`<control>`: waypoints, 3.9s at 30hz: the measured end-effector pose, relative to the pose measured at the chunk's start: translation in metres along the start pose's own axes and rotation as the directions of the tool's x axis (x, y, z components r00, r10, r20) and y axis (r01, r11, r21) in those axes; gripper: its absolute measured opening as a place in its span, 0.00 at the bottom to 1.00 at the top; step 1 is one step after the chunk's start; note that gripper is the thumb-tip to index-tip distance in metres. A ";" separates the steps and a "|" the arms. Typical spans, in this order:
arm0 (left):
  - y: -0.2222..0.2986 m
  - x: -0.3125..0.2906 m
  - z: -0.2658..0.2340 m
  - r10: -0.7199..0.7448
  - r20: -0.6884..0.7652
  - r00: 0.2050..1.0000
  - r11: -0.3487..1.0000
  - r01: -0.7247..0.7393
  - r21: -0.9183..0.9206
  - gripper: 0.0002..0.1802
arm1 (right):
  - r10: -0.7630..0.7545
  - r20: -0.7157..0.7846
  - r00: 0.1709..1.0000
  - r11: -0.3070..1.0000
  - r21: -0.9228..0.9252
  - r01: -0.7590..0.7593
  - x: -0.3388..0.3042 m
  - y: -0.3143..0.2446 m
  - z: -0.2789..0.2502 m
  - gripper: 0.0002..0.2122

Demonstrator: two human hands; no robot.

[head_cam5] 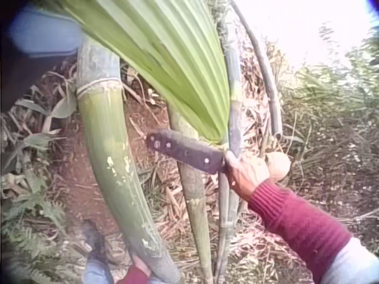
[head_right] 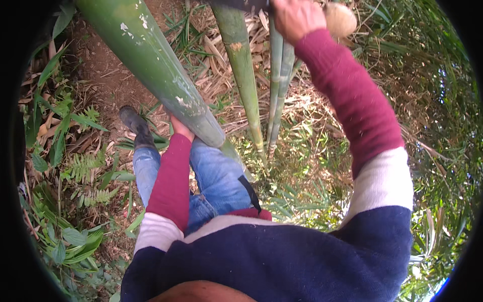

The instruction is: The person sits on the ground in a bamboo grove and uses a large knife to chop bamboo stalks into shorter sections. They hold the stalks between their legs for stability while striking them with the blade. The person then gathers the cut pieces and hands them to another person nearby.

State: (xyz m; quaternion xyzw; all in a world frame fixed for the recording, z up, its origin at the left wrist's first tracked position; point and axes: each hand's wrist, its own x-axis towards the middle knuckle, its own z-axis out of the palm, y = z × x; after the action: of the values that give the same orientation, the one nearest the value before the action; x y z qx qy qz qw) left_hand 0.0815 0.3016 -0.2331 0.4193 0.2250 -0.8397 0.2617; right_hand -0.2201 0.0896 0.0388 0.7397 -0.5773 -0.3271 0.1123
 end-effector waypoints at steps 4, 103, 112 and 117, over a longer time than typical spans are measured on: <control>0.010 -0.013 0.042 0.059 -0.170 0.984 0.998 -0.059 0.005 0.33 | 0.233 0.005 0.973 0.954 0.195 -0.229 0.021 0.029 -0.036 0.06; 0.216 -0.179 0.395 0.299 0.832 0.467 -0.947 0.041 0.317 0.21 | -0.008 0.776 0.631 -0.902 -0.278 0.330 0.053 -0.045 -0.011 0.15; 0.223 -0.172 0.400 0.363 0.830 0.424 -0.930 0.120 0.346 0.21 | -0.115 0.959 0.260 -0.697 -0.264 0.666 0.042 -0.059 0.032 0.09; 0.217 -0.171 0.401 0.375 0.820 0.431 -0.926 0.142 0.349 0.19 | -0.042 0.911 0.411 -0.851 -0.248 0.464 0.027 -0.042 0.015 0.06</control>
State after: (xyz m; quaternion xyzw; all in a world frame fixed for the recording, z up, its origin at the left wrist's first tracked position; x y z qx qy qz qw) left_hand 0.0706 -0.0601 0.0927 0.5116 -0.8518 -0.0864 0.0724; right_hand -0.1935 0.0804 -0.0053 0.3481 0.4995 -0.6993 0.3746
